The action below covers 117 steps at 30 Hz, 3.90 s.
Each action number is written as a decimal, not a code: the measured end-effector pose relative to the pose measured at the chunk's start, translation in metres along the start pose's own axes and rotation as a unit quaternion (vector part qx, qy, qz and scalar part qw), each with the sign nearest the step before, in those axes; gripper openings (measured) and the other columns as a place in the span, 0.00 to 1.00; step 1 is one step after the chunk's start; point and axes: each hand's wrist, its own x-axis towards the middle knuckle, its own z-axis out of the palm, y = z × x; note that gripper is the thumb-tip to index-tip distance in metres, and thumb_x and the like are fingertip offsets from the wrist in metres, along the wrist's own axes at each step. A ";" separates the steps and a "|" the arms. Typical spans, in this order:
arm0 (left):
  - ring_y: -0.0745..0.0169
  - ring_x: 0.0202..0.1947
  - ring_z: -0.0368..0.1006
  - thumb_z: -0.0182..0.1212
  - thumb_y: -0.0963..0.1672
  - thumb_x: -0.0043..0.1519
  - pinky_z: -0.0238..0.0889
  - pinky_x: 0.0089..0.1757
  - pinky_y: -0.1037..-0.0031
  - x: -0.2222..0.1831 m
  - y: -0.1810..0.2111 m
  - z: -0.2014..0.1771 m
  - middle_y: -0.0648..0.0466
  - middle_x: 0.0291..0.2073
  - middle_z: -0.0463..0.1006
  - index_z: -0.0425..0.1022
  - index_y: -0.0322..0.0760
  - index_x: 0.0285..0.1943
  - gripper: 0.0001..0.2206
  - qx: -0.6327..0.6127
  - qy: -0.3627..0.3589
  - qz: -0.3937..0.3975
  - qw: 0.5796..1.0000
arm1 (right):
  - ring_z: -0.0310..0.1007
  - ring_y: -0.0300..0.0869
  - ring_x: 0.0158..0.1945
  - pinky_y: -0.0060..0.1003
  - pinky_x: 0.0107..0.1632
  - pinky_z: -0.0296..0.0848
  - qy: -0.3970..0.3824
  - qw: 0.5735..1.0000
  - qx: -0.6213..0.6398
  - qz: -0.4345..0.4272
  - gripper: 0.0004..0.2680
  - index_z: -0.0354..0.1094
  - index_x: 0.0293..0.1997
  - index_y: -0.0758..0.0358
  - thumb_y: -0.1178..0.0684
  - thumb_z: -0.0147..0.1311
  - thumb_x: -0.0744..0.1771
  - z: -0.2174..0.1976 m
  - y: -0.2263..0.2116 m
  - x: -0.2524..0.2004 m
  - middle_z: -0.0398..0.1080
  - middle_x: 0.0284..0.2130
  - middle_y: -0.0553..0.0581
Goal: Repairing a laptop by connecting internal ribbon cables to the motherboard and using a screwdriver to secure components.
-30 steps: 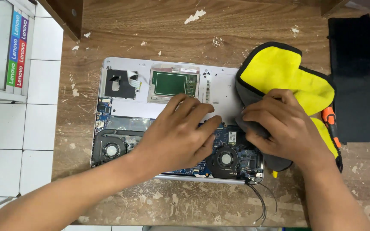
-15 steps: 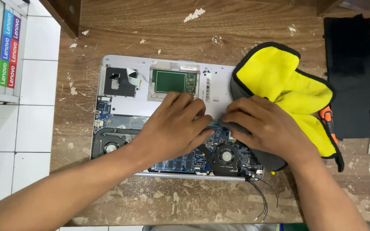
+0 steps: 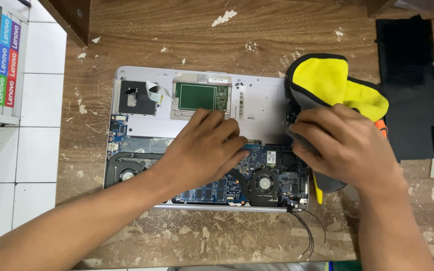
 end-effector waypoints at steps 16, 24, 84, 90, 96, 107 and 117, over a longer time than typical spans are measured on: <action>0.51 0.36 0.65 0.66 0.45 0.65 0.54 0.40 0.62 0.004 0.001 0.002 0.53 0.33 0.73 0.80 0.37 0.41 0.07 -0.099 0.025 0.002 0.995 | 0.75 0.45 0.44 0.43 0.50 0.72 -0.031 0.991 0.127 0.016 0.05 0.74 0.44 0.64 0.54 0.57 0.69 -0.001 -0.026 0.015 0.76 0.43 0.56; 0.52 0.37 0.67 0.69 0.43 0.61 0.55 0.39 0.63 0.006 -0.002 -0.001 0.51 0.32 0.73 0.80 0.35 0.36 0.06 -0.193 -0.015 -0.042 0.980 | 0.70 0.51 0.39 0.45 0.47 0.66 -0.077 0.990 0.115 0.039 0.02 0.70 0.43 0.60 0.59 0.53 0.68 0.028 -0.036 0.029 0.67 0.40 0.57; 0.55 0.36 0.68 0.72 0.40 0.51 0.55 0.45 0.64 -0.008 0.038 -0.001 0.52 0.29 0.75 0.81 0.33 0.32 0.05 -0.164 -0.005 -0.154 0.974 | 0.75 0.47 0.35 0.39 0.41 0.69 -0.030 0.982 0.187 0.015 0.01 0.76 0.35 0.61 0.60 0.62 0.65 0.025 -0.045 0.023 0.70 0.28 0.51; 0.54 0.36 0.69 0.72 0.41 0.52 0.55 0.45 0.64 -0.004 0.036 -0.012 0.50 0.29 0.77 0.82 0.33 0.32 0.06 -0.177 -0.041 -0.159 0.970 | 0.75 0.48 0.34 0.39 0.42 0.70 -0.038 0.972 0.229 0.031 0.03 0.76 0.35 0.62 0.60 0.64 0.63 0.016 -0.040 0.017 0.71 0.27 0.52; 0.55 0.35 0.68 0.71 0.41 0.53 0.55 0.43 0.65 -0.005 0.036 -0.011 0.50 0.29 0.76 0.81 0.32 0.32 0.05 -0.174 -0.037 -0.151 0.972 | 0.74 0.47 0.33 0.39 0.41 0.69 -0.021 0.973 0.229 0.034 0.03 0.76 0.35 0.62 0.60 0.65 0.62 0.019 -0.042 0.015 0.71 0.27 0.52; 0.55 0.35 0.68 0.71 0.41 0.53 0.56 0.44 0.65 -0.008 0.034 -0.007 0.51 0.30 0.76 0.81 0.32 0.31 0.05 -0.173 -0.003 -0.126 0.977 | 0.75 0.47 0.33 0.39 0.41 0.69 -0.016 0.972 0.232 0.038 0.04 0.78 0.38 0.62 0.61 0.65 0.63 0.021 -0.042 0.015 0.72 0.28 0.52; 0.56 0.33 0.67 0.71 0.41 0.54 0.56 0.43 0.66 -0.012 0.034 -0.006 0.52 0.28 0.74 0.82 0.33 0.30 0.05 -0.167 0.007 -0.116 0.979 | 0.75 0.47 0.34 0.39 0.42 0.70 -0.014 0.970 0.238 0.041 0.05 0.77 0.39 0.61 0.61 0.65 0.62 0.025 -0.042 0.013 0.73 0.29 0.52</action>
